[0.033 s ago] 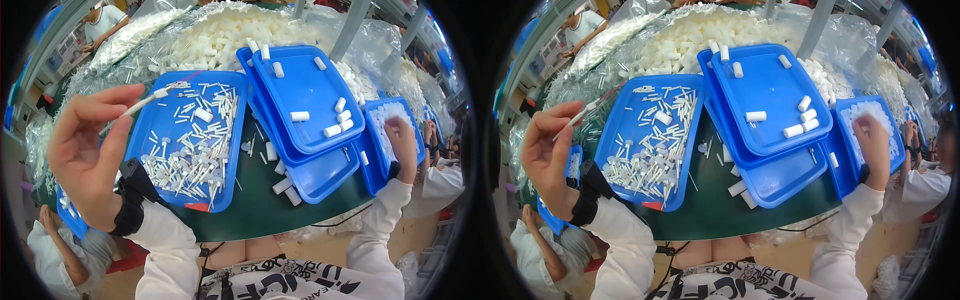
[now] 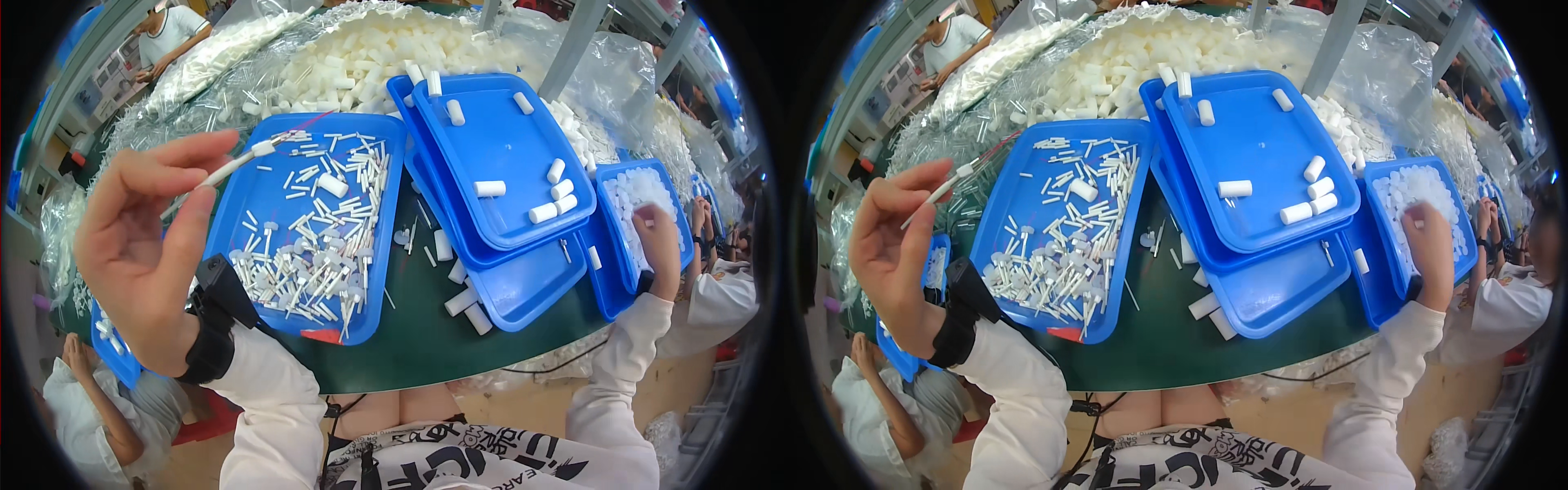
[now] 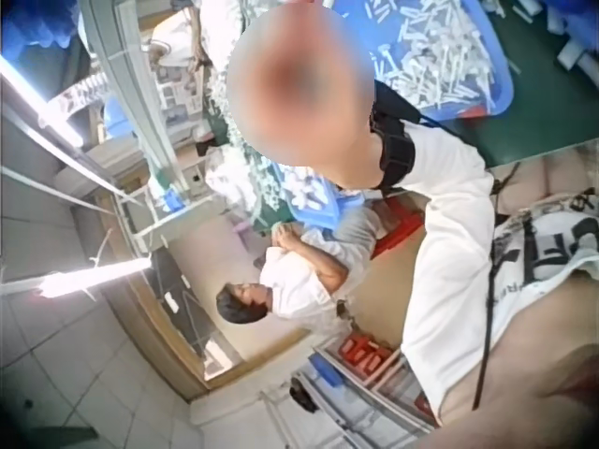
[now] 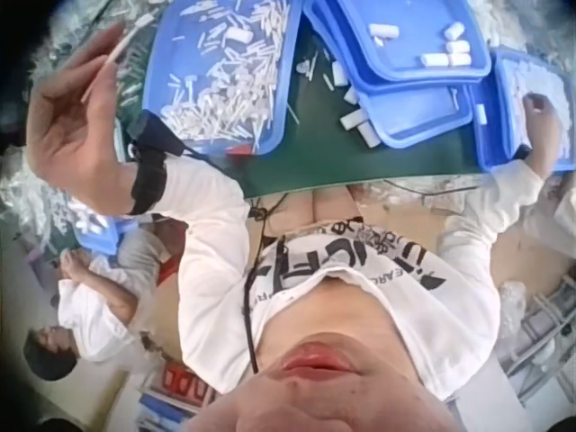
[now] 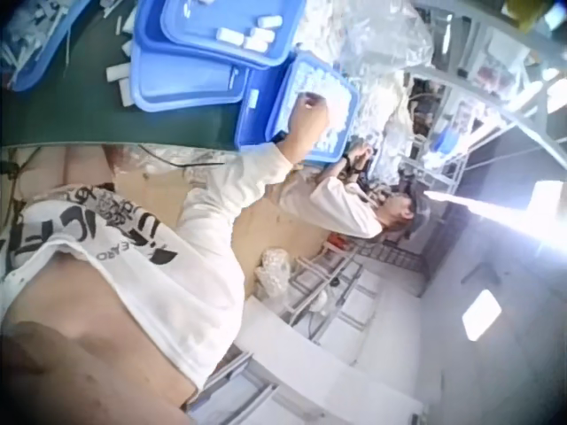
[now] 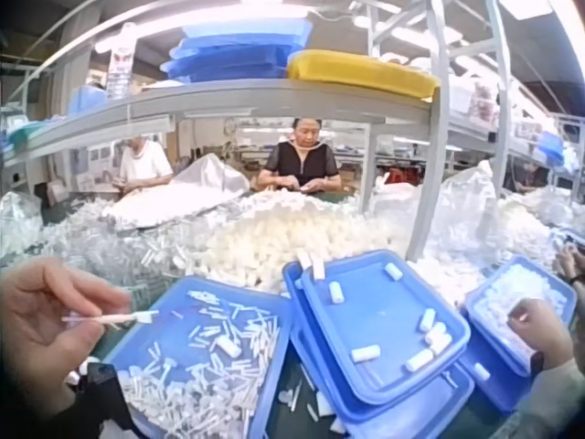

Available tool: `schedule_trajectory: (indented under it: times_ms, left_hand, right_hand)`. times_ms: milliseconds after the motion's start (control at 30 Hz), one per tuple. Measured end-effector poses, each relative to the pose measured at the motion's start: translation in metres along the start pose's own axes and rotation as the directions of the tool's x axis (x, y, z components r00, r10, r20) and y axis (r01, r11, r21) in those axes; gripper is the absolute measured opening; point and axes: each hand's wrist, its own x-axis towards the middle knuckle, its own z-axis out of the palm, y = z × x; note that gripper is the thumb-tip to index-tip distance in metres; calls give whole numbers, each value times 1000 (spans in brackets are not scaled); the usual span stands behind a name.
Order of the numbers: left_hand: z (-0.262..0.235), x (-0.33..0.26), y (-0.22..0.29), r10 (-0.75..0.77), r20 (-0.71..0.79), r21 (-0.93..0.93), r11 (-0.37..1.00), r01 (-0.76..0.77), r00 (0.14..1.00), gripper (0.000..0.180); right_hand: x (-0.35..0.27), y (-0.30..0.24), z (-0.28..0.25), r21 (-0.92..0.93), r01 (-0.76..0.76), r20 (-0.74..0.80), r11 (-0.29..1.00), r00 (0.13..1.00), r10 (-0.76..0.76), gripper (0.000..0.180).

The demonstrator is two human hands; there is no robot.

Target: The person assembles small white plastic components by hand. They pick up a cylindrical piece and a thin rod, insert the rod into the cylinder, and place the assembled unit into a blue tray. This process is repeated continuously throughout the clip.

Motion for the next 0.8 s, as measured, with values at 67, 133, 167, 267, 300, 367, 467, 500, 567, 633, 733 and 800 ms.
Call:
schedule_trajectory:
  times_ms: [67, 133, 167, 267, 300, 367, 467, 500, 567, 633, 733, 800]
  left_hand:
    - [1, 2, -1, 30, 35, -7, 1000, -29, 999, 7]
    - [-3, 1, 0, 50, 90, -2, 999, -50, 995, 7]
    - [-4, 1, 1, 38, 93, 10, 999, -39, 995, 7]
    - [-8, -1, 2, -10, 83, 41, 999, 6, 997, 7]
    - [-8, -2, 2, -34, 63, 48, 998, 31, 997, 8]
    - [-8, -3, 2, -41, 10, 48, 998, 40, 999, 10]
    - [-9, -4, -1, -17, -51, 63, 998, 20, 999, 13]
    - [-11, -4, -2, -16, -56, 73, 997, 21, 998, 14]
    - [-18, -4, -3, -15, -84, 72, 997, 21, 996, 16]
    - [-26, -6, -7, -23, -125, 74, 997, 32, 992, 17]
    - [-36, -9, -12, 4, -206, 63, 998, 9, 979, 15]
    - [-41, -11, -14, 55, -220, 78, 996, -38, 974, 16]
  right_hand:
    - [-11, 51, 12, -130, -116, 21, 985, 993, 120, 21]
    - [-18, 63, 21, -202, -212, 40, 956, 974, 225, 23]
    - [-19, 67, 25, -218, -225, 36, 950, 970, 238, 25]
    - [-18, 65, 31, -172, -271, 50, 947, 958, 283, 27]
    - [-19, 70, 35, -159, -253, 33, 954, 965, 262, 27]
    - [-17, 92, 38, -170, -264, 27, 949, 962, 272, 26]
    - [-13, 109, 46, -176, -393, 97, 902, 905, 414, 25]
    - [-13, 91, 43, -150, -466, 133, 872, 865, 484, 25]
    - [-14, 69, 32, -117, -537, 156, 835, 821, 550, 23]
    - [-17, 63, 29, -88, -533, 151, 841, 828, 541, 20]
    - [-22, 60, 26, -1, -544, 140, 839, 831, 538, 18]
    - [-20, 68, 31, -20, -539, 158, 842, 830, 535, 18]
